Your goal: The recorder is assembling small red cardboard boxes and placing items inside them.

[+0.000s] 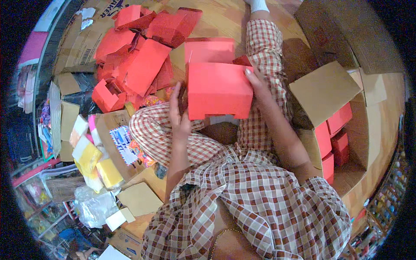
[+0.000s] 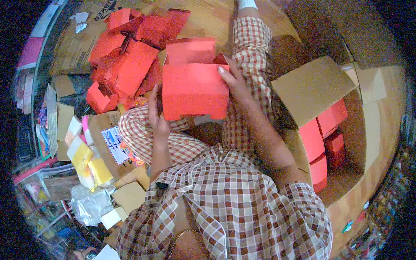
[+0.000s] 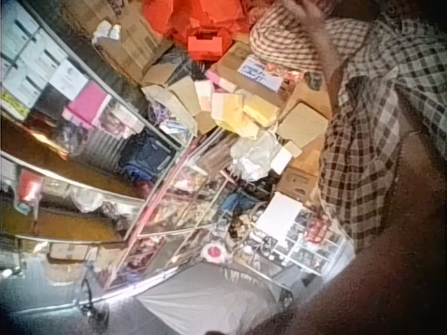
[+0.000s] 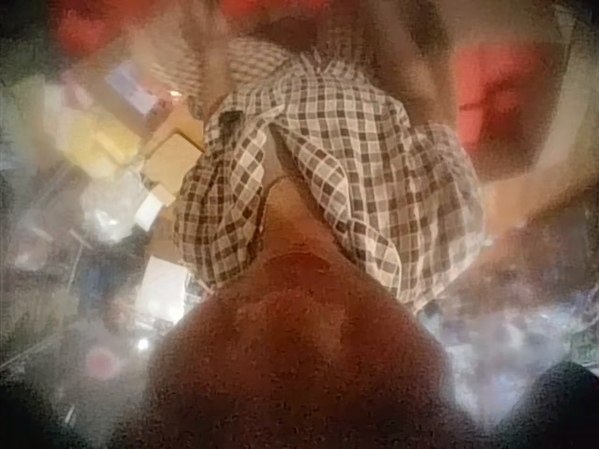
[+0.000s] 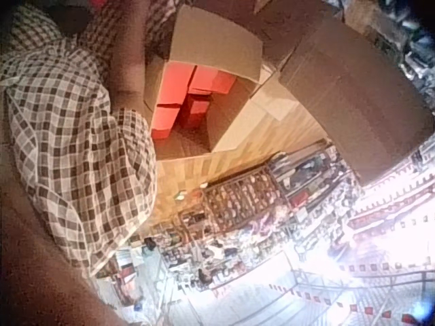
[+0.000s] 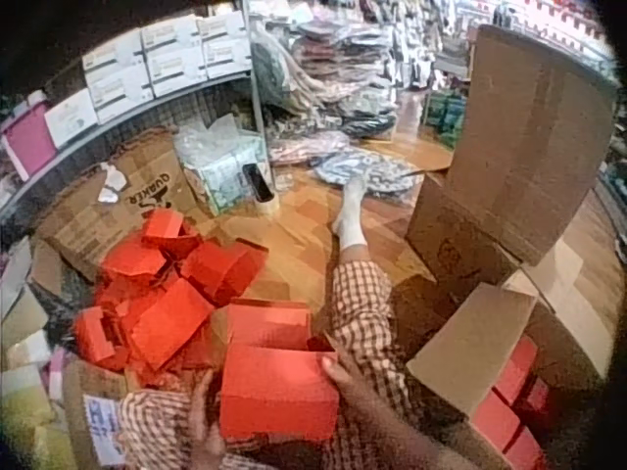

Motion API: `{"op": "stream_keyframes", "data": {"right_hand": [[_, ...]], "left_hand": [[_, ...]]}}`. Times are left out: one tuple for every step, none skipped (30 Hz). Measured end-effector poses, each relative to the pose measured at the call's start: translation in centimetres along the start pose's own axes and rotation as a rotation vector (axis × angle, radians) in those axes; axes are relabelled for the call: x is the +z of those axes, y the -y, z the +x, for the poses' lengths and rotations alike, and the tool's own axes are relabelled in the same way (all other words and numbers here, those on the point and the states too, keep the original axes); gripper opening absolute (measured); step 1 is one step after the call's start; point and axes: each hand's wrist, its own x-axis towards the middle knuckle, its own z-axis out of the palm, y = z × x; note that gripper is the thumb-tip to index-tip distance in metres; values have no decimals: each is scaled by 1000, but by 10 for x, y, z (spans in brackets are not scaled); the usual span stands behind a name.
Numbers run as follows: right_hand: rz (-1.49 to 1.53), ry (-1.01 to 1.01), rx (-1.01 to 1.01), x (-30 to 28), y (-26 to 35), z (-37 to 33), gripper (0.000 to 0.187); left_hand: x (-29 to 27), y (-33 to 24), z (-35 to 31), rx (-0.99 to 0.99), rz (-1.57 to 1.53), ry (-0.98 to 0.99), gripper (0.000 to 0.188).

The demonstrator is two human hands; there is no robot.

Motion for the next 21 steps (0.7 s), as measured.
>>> {"op": "stream_keyframes", "data": {"right_hand": [[-52, 28, 63, -9, -2, 3, 62], [-49, 21, 64, -10, -9, 10, 62], [-87, -59, 63, -11, -16, 17, 57], [-103, -167, 127, -13, -20, 19, 58], [-158, -128, 107, -14, -23, 21, 60], [-192, -161, 130, -15, -25, 22, 62], [-213, -161, 189, -13, -26, 20, 65], [-232, -168, 259, -11, -25, 20, 68], [-229, -89, 219, -11, -22, 12, 74], [-238, -137, 269, -7, -20, 12, 74], [-51, -54, 387, -3, -16, 10, 76], [143, -7, 510, 1, -14, 9, 79], [137, 36, 509, 5, -12, 6, 79], [101, 30, 537, 7, -12, 3, 79], [65, 20, 563, 8, -12, 0, 78], [29, 9, 589, 7, -12, -3, 78], [-5, -3, 614, 5, -15, -5, 78], [-4, -6, 669, 1, -16, -5, 77], [-37, -19, 639, -3, -20, -6, 77], [-53, 115, 729, -8, -23, -3, 76], [-32, 204, 805, -10, -30, -1, 75]], "left_hand": [[0, -1, 1, 19, -62, 35, 57], [1, -2, 2, 51, -119, 91, 56], [1, -3, 3, 37, -124, 76, 56], [2, -5, 3, 46, -46, 114, 56], [3, -9, 3, 43, 35, 159, 56], [3, -11, 2, 46, 28, 155, 56], [3, -15, 2, -78, 58, 197, 57], [2, -18, 3, -176, 131, 253, 58], [1, -20, 6, -256, 68, 200, 59], [0, -23, 7, -345, 73, 201, 61], [-1, -22, 16, -119, -47, 215, 62], [-4, -24, 19, -52, -83, 210, 63], [-7, -26, 23, 17, -120, 207, 64], [-9, -28, 27, 84, -156, 206, 65], [-12, -30, 30, 11, -102, 237, 63], [-14, -33, 33, -62, -49, 270, 62], [-12, -34, 34, -61, -46, 273, 62], [-10, -35, 35, -70, 20, 251, 58], [-7, -36, 35, -89, 83, 239, 54], [-3, -35, 36, -82, 87, 233, 54], [1, -34, 36, -104, 124, 164, 48]]}}
